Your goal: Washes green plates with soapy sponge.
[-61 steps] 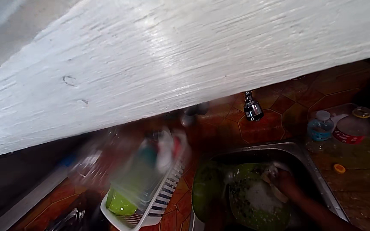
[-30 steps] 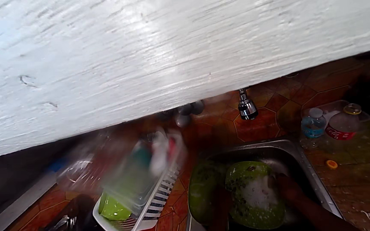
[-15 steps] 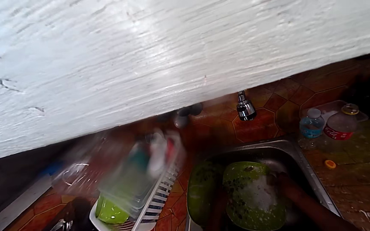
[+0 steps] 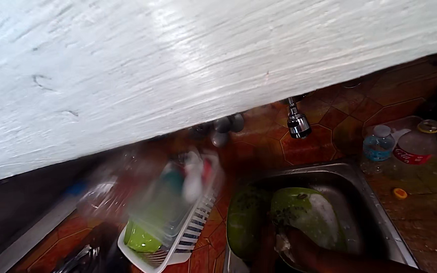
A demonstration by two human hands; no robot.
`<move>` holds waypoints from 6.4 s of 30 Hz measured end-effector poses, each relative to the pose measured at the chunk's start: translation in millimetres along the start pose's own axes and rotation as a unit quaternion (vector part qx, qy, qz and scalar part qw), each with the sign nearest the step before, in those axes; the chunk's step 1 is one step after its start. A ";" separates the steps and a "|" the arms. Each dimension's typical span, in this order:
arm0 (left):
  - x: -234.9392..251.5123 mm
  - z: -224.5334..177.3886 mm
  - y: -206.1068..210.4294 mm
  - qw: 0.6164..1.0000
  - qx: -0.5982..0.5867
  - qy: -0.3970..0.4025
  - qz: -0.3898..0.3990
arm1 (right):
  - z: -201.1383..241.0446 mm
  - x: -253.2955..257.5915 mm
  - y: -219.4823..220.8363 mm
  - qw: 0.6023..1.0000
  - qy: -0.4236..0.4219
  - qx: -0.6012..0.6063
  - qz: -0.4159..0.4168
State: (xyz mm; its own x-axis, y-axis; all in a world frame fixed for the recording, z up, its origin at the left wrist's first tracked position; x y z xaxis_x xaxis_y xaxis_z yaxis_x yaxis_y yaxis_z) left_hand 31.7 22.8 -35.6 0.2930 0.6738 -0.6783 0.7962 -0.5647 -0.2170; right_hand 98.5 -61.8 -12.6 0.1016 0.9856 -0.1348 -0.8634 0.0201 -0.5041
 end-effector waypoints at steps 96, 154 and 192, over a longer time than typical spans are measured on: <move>-79.7 -53.1 -0.3 0.964 0.179 0.183 -0.076 | -79.3 -51.4 -103.1 0.969 0.077 -0.217 -0.090; -79.4 -43.1 -0.8 0.973 0.123 0.194 -0.030 | -48.1 -76.3 -87.9 0.965 0.084 -0.145 -0.203; -49.9 -64.7 4.4 0.958 0.164 0.221 0.082 | 26.7 -19.6 -38.1 0.979 0.018 -0.141 -0.148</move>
State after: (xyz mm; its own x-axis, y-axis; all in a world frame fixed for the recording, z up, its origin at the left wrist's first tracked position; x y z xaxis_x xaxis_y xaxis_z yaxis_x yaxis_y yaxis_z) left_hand 54.8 17.5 42.7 0.6530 0.6578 -0.3754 0.5319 -0.7512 -0.3909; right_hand 116.2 -77.4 32.0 0.3492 0.9367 0.0247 -0.6235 0.2519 -0.7401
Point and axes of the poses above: each hand's wrist, its own x-axis towards the middle knuckle, its own y-axis out of the palm, z = x × y, the point moved 7 cm from there along x, towards the middle knuckle, and after that the axes turned 5 degrees about -y, right-handed, at the moved point
